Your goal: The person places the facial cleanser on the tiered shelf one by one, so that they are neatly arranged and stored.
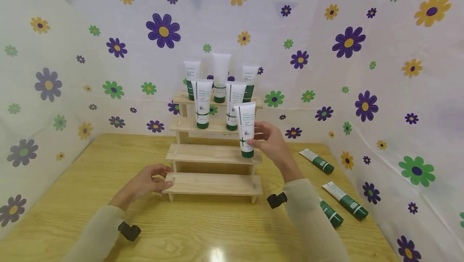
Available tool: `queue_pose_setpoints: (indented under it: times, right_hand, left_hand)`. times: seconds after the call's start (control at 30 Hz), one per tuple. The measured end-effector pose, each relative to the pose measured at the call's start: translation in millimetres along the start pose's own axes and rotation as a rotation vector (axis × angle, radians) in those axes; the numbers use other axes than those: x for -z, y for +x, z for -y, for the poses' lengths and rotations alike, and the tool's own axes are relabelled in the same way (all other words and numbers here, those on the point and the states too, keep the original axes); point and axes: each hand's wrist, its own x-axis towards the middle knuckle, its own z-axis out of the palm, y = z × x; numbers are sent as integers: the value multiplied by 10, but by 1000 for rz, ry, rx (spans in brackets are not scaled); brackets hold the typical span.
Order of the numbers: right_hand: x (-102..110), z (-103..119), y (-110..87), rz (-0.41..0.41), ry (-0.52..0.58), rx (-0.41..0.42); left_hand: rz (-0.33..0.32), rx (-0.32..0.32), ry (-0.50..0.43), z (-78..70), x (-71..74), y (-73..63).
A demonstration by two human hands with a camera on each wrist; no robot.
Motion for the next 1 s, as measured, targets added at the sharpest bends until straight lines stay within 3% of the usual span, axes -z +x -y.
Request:
queue_pose_setpoints:
  times: [1.0]
  right_hand:
    - [-563, 5, 173, -46, 49, 45]
  left_hand:
    - [13, 3, -1, 23, 7, 11]
